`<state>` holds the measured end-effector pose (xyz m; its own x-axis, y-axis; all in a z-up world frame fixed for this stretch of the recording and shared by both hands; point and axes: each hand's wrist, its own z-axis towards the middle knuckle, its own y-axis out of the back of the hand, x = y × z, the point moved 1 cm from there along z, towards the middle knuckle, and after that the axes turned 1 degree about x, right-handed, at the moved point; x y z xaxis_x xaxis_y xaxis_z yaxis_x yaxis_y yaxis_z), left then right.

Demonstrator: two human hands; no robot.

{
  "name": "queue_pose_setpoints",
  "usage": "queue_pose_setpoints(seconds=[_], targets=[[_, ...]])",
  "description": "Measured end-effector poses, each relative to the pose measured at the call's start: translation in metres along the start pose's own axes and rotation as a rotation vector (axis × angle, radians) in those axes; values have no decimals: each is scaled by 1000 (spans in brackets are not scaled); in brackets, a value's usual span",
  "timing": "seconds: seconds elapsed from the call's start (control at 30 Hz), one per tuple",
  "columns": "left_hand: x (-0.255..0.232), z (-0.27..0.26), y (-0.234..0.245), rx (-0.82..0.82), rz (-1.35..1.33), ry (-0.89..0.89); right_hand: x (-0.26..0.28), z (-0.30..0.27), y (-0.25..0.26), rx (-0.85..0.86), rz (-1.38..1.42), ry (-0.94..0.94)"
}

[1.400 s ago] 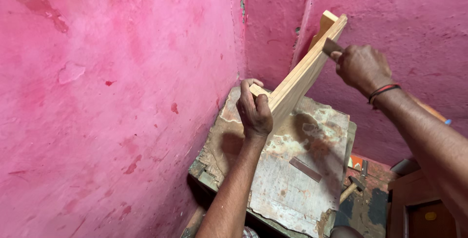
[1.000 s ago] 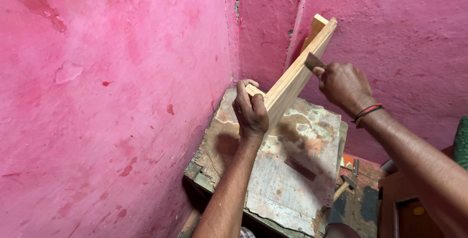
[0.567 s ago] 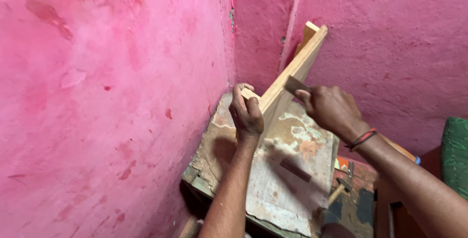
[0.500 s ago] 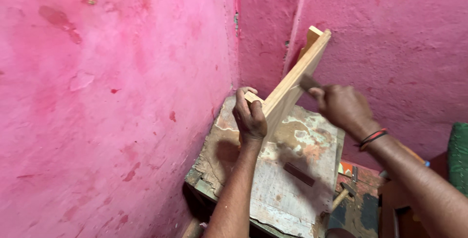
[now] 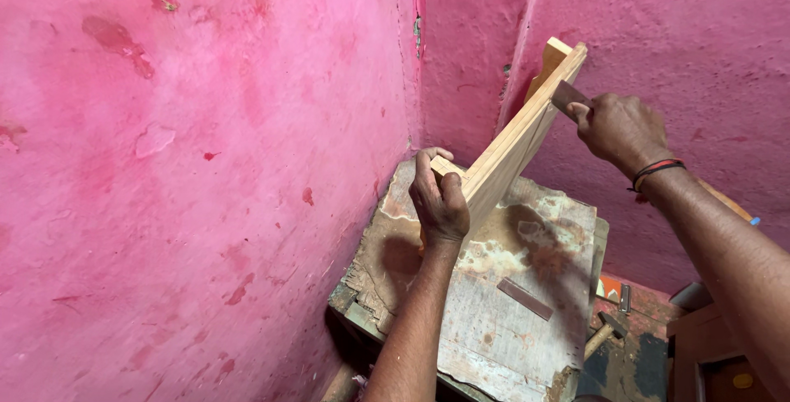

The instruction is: The person smooths a wooden frame using a sanding block and sandpaper. They hold the frame with one hand and rub the sanding block along the edges and corners, then switch to a smaller piece of sandpaper to refine the surface.

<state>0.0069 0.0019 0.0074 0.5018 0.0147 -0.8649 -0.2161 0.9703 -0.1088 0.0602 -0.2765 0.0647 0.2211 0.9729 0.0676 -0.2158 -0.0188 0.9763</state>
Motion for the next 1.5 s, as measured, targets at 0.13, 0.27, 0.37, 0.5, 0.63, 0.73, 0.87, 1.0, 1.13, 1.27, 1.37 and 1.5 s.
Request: queue_pose_setpoints(seconds=[0.13, 0.27, 0.37, 0.5, 0.63, 0.73, 0.87, 1.0, 1.13, 1.27, 1.37, 1.5], targets=[[0, 0, 0, -16, -24, -40, 7, -4, 6, -19, 14, 7], [0, -1, 1, 2, -26, 27, 10, -5, 9, 12, -8, 16], [2, 1, 2, 6, -71, 35, 10, -1, 10, 25, -18, 21], [6, 1, 1, 1, -118, 30, 9, 0, 4, 11, -10, 28], [9, 1, 1, -12, -111, 24, 7, 0, 0, 19, -2, 45], [12, 1, 0, 2, -112, 37, 7, 2, 1, 17, -41, 61], [11, 0, 0, -10, -105, 15, 7, 0, 2, 20, -58, 61], [8, 0, 1, -9, -104, 18, 7, -1, 3, -18, -50, 68], [6, 1, 1, -9, -89, 23, 6, 2, 2, -53, -71, 106], [7, 0, 2, -8, -86, 16, 6, 2, 2, -12, -76, 92], [9, 0, 1, -5, -86, 11, 7, 1, 3, 4, -85, 75], [12, 0, 0, -11, -87, -6, 7, 2, 4, 11, -70, 73]])
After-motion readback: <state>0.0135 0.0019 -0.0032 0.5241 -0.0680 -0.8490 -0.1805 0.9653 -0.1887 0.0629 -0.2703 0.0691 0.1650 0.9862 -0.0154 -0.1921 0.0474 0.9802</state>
